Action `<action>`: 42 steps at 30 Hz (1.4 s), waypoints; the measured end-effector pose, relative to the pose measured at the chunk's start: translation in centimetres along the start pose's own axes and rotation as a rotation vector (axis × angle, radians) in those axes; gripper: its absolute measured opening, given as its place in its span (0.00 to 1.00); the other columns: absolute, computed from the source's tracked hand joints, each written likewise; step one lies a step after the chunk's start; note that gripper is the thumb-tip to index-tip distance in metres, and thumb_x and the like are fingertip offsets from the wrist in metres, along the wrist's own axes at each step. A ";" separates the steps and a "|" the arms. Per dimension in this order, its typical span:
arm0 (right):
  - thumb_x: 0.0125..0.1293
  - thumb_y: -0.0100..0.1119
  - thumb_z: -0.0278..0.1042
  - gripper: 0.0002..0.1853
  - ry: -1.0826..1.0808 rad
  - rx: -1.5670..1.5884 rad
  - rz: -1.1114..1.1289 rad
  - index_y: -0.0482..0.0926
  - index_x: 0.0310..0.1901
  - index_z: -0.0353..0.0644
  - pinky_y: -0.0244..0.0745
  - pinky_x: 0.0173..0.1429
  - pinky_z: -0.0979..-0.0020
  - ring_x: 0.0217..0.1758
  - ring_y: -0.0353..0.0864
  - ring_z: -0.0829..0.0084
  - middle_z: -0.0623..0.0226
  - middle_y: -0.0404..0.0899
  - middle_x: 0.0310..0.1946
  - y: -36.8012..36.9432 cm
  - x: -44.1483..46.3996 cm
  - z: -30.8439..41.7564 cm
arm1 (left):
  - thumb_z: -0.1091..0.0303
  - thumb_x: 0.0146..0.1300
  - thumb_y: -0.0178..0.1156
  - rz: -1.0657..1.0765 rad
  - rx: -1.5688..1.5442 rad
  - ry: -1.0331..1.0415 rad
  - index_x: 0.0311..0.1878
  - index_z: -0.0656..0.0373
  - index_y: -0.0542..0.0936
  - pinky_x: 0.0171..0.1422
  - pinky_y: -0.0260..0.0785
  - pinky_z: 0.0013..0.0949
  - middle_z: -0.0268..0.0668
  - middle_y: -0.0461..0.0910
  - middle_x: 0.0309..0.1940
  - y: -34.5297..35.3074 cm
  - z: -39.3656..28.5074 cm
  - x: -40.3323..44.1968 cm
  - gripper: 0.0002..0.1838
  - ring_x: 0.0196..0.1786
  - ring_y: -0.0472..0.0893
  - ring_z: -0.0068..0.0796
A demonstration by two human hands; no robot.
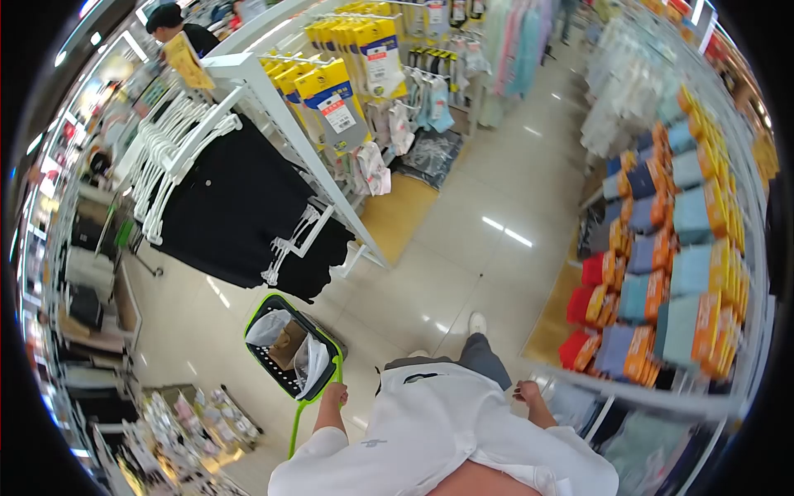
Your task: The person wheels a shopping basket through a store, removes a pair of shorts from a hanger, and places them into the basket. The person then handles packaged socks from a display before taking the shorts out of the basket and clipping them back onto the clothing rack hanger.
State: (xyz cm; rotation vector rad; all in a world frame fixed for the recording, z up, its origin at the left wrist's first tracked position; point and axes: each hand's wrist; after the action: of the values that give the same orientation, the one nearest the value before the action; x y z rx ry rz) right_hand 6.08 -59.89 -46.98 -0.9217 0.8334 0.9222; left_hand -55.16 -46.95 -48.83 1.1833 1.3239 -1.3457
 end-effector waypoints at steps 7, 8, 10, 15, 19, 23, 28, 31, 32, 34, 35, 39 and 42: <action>0.56 0.49 0.30 0.10 -0.018 -0.058 0.134 0.70 0.33 0.31 0.70 0.18 0.69 0.21 0.76 0.63 0.56 0.72 0.25 -8.8 8.2 12.7 | 0.64 0.59 0.47 -0.173 0.267 0.167 0.13 0.60 0.66 0.14 0.57 0.35 0.39 0.65 0.09 10.8 4.2 -1.8 0.19 0.09 0.64 0.31; 0.56 0.47 0.28 0.06 -0.116 -0.055 0.188 0.68 0.27 0.35 0.60 0.13 0.73 0.15 0.69 0.71 0.62 0.67 0.18 -9.6 8.7 14.3 | 0.64 0.58 0.48 -0.215 0.063 0.133 0.12 0.60 0.66 0.14 0.56 0.34 0.39 0.65 0.08 13.6 3.7 -5.3 0.19 0.09 0.64 0.31; 0.56 0.46 0.26 0.06 -0.125 -0.053 0.174 0.66 0.23 0.38 0.55 0.12 0.74 0.13 0.64 0.74 0.65 0.63 0.16 -10.9 9.5 18.7 | 0.66 0.56 0.50 -0.308 0.226 0.141 0.12 0.61 0.69 0.13 0.56 0.37 0.40 0.67 0.08 17.2 5.0 -6.1 0.17 0.09 0.67 0.32; 0.55 0.43 0.23 0.11 -0.156 -0.228 0.163 0.59 0.18 0.45 0.47 0.11 0.77 0.09 0.52 0.81 0.72 0.54 0.11 -9.8 9.6 26.0 | 0.68 0.49 0.49 -0.476 0.371 0.276 0.18 0.62 0.78 0.33 0.71 0.40 0.46 0.77 0.16 25.7 6.4 -12.1 0.12 0.24 0.79 0.43; 0.58 0.42 0.29 0.07 -0.109 -0.501 0.394 0.64 0.23 0.43 0.56 0.12 0.74 0.10 0.59 0.76 0.68 0.61 0.13 -9.4 14.8 29.4 | 0.66 0.53 0.49 -0.615 0.363 0.373 0.23 0.65 0.79 0.39 0.70 0.44 0.52 0.78 0.28 34.0 9.2 -12.4 0.13 0.34 0.79 0.48; 0.58 0.47 0.34 0.08 -0.404 -1.028 0.441 0.70 0.33 0.37 0.72 0.20 0.69 0.19 0.73 0.68 0.60 0.72 0.22 -3.2 13.1 35.2 | 0.63 0.54 0.50 -0.540 -0.067 0.228 0.28 0.65 0.78 0.42 0.69 0.46 0.54 0.77 0.30 39.7 10.5 -16.4 0.13 0.36 0.78 0.51; 0.56 0.52 0.38 0.13 -0.369 -1.047 0.355 0.73 0.38 0.37 0.75 0.28 0.71 0.27 0.80 0.67 0.58 0.77 0.29 4.4 11.5 41.2 | 0.61 0.52 0.54 -0.570 -0.436 0.305 0.35 0.64 0.76 0.44 0.68 0.49 0.53 0.77 0.30 49.1 15.8 -11.2 0.14 0.39 0.77 0.54; 0.58 0.49 0.38 0.15 -0.495 -1.060 0.442 0.71 0.41 0.35 0.74 0.27 0.72 0.26 0.79 0.67 0.58 0.76 0.29 8.0 8.8 43.7 | 0.60 0.52 0.54 -0.478 -0.463 0.222 0.36 0.63 0.76 0.44 0.68 0.49 0.52 0.77 0.30 50.2 16.5 -13.1 0.15 0.39 0.76 0.54; 0.58 0.50 0.38 0.15 -0.503 -1.065 0.427 0.72 0.41 0.35 0.74 0.27 0.73 0.26 0.79 0.69 0.59 0.76 0.30 8.9 7.8 43.9 | 0.60 0.52 0.55 -0.448 -0.473 0.197 0.36 0.63 0.76 0.44 0.68 0.49 0.52 0.77 0.30 50.7 16.8 -13.8 0.15 0.39 0.76 0.54; 0.58 0.49 0.38 0.15 -0.516 -1.108 0.441 0.72 0.41 0.34 0.74 0.27 0.73 0.25 0.78 0.68 0.59 0.76 0.30 10.0 6.5 43.9 | 0.60 0.52 0.55 -0.377 -0.488 0.138 0.37 0.63 0.75 0.44 0.68 0.50 0.52 0.78 0.30 51.9 17.8 -15.4 0.15 0.40 0.76 0.55; 0.58 0.49 0.38 0.15 -0.527 -1.135 0.456 0.72 0.41 0.34 0.74 0.27 0.73 0.25 0.78 0.68 0.59 0.76 0.30 10.2 6.1 43.9 | 0.60 0.52 0.55 -0.339 -0.495 0.107 0.37 0.63 0.75 0.44 0.68 0.50 0.52 0.78 0.30 51.9 18.3 -16.4 0.16 0.40 0.76 0.55; 0.58 0.49 0.36 0.15 -0.481 -1.229 0.439 0.71 0.41 0.34 0.74 0.27 0.73 0.26 0.79 0.68 0.58 0.76 0.30 11.3 6.0 42.8 | 0.59 0.52 0.55 -0.202 -0.494 -0.003 0.39 0.62 0.75 0.44 0.67 0.51 0.52 0.78 0.30 48.3 18.1 -19.4 0.16 0.40 0.76 0.55; 0.57 0.51 0.35 0.14 -0.420 -1.264 0.377 0.71 0.41 0.34 0.74 0.27 0.73 0.27 0.79 0.67 0.57 0.76 0.31 10.3 5.3 42.3 | 0.58 0.53 0.54 -0.481 -0.416 0.068 0.40 0.60 0.75 0.45 0.68 0.50 0.51 0.78 0.31 51.1 23.9 -16.7 0.16 0.40 0.76 0.54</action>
State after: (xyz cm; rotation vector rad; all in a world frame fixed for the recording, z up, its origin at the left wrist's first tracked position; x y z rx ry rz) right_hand 6.84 -16.77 -38.89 -1.5630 -0.0502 1.9682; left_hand -3.20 -73.48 -40.99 0.6528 1.9099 -1.2675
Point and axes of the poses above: each hand's wrist, its own x-axis towards the middle knuckle, its own y-axis out of the palm, z = x × y
